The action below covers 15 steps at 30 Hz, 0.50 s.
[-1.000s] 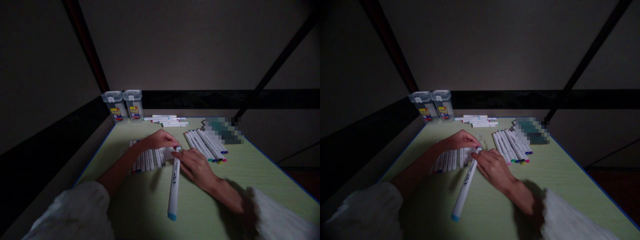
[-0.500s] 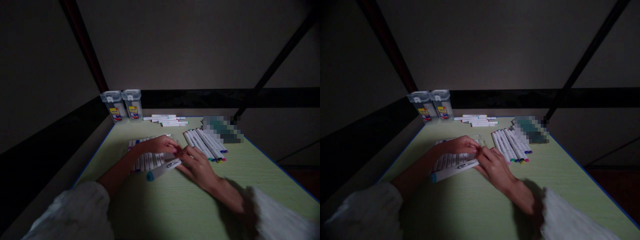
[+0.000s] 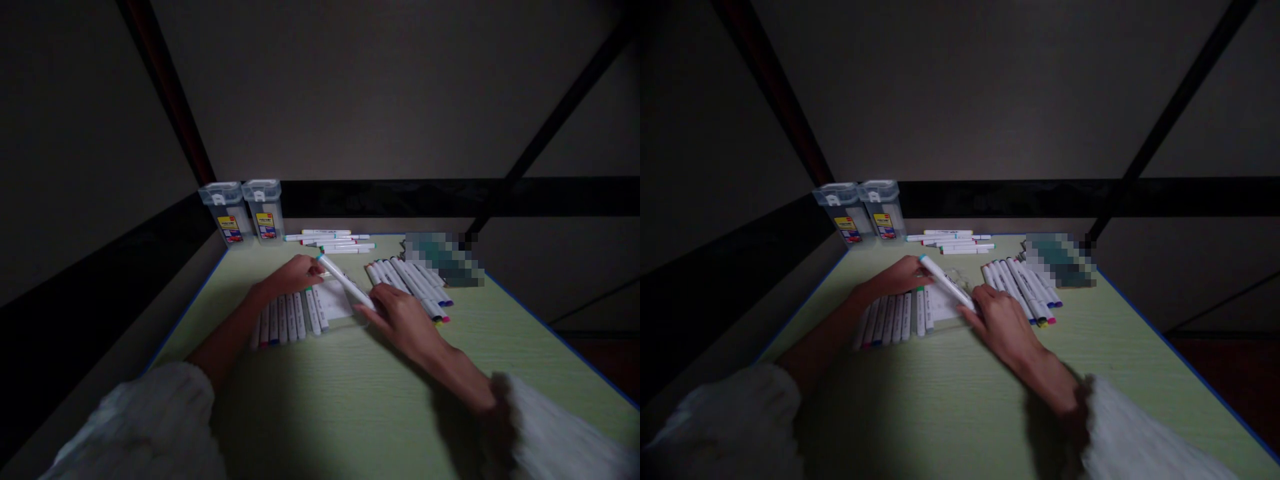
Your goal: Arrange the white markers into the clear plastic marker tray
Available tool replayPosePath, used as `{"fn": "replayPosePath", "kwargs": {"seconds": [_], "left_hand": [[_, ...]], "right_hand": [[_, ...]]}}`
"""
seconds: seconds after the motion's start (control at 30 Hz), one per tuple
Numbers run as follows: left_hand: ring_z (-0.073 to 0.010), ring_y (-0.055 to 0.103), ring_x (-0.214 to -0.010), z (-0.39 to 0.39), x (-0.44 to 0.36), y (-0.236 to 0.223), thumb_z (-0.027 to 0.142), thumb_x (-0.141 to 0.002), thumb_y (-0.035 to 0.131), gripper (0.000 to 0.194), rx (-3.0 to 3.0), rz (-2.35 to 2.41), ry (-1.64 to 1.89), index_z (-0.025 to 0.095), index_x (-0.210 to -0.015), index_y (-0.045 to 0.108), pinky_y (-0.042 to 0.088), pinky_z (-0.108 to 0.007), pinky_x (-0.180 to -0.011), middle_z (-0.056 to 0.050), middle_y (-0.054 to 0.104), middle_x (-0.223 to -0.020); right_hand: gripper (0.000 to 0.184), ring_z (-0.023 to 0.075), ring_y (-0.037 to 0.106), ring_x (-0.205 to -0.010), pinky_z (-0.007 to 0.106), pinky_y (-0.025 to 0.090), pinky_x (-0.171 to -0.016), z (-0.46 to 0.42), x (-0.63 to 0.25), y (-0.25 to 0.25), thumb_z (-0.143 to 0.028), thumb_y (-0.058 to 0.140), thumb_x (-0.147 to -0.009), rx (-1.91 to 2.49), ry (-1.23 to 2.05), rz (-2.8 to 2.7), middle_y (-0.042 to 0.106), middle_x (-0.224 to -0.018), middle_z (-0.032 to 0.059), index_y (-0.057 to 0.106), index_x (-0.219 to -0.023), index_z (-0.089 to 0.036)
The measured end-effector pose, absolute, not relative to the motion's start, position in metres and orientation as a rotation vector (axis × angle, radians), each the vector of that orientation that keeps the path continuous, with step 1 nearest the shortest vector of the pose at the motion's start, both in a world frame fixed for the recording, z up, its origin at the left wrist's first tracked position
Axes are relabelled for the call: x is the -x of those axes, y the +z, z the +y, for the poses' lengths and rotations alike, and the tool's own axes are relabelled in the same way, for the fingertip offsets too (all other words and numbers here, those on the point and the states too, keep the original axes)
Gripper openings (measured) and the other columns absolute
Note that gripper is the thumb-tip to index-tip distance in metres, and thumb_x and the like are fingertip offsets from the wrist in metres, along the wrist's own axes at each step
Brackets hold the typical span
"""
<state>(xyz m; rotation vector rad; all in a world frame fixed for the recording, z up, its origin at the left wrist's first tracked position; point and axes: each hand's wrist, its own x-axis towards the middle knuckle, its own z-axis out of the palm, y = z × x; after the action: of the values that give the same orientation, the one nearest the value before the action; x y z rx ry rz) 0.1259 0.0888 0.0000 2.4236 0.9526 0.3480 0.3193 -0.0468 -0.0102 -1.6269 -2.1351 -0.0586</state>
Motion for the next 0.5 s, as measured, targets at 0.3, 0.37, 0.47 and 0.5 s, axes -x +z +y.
{"fn": "replayPosePath", "kwargs": {"seconds": [0.3, 0.37, 0.47, 0.5], "left_hand": [[-0.0155, 0.058, -0.079, 0.091, -0.124, 0.003, 0.022, -0.071, 0.047, 0.026, -2.583, 1.086, 0.267, 0.008, -0.087, 0.062, 0.044, -0.026, -0.071, -0.01, 0.065, -0.087], [-0.015, 0.059, -0.077, 0.091, -0.123, 0.005, 0.022, -0.071, 0.047, 0.025, -2.59, 1.088, 0.267, 0.009, -0.086, 0.062, 0.044, -0.025, -0.07, -0.009, 0.065, -0.086], [-0.0149, 0.059, -0.076, 0.091, -0.122, 0.007, 0.022, -0.071, 0.047, 0.024, -2.591, 1.102, 0.284, 0.009, -0.085, 0.062, 0.043, -0.025, -0.07, -0.008, 0.065, -0.084], [-0.015, 0.059, -0.077, 0.091, -0.121, 0.008, 0.023, -0.071, 0.048, 0.025, -2.588, 1.111, 0.295, 0.01, -0.086, 0.062, 0.043, -0.025, -0.07, -0.008, 0.065, -0.084]], "right_hand": [[0.035, 0.0163, 0.053, -0.052, 0.025, 0.02, -0.047, -0.043, -0.33, 0.002, -0.039, 0.029, -0.087, 2.113, -0.268, -2.041, 0.059, -0.06, 0.0043, 0.052, -0.072, -0.018], [0.035, 0.0178, 0.055, -0.054, 0.026, 0.02, -0.047, -0.042, -0.334, 0.003, -0.039, 0.028, -0.087, 2.188, -0.312, -2.034, 0.061, -0.062, 0.006, 0.053, -0.074, -0.018], [0.033, 0.0199, 0.059, -0.059, 0.026, 0.022, -0.047, -0.041, -0.34, 0.002, -0.038, 0.029, -0.087, 2.237, -0.338, -2.053, 0.063, -0.066, 0.0079, 0.054, -0.079, -0.018], [0.032, 0.0205, 0.059, -0.06, 0.026, 0.023, -0.047, -0.04, -0.342, 0.002, -0.037, 0.029, -0.087, 2.252, -0.339, -2.057, 0.064, -0.068, 0.0083, 0.054, -0.081, -0.018]]}}
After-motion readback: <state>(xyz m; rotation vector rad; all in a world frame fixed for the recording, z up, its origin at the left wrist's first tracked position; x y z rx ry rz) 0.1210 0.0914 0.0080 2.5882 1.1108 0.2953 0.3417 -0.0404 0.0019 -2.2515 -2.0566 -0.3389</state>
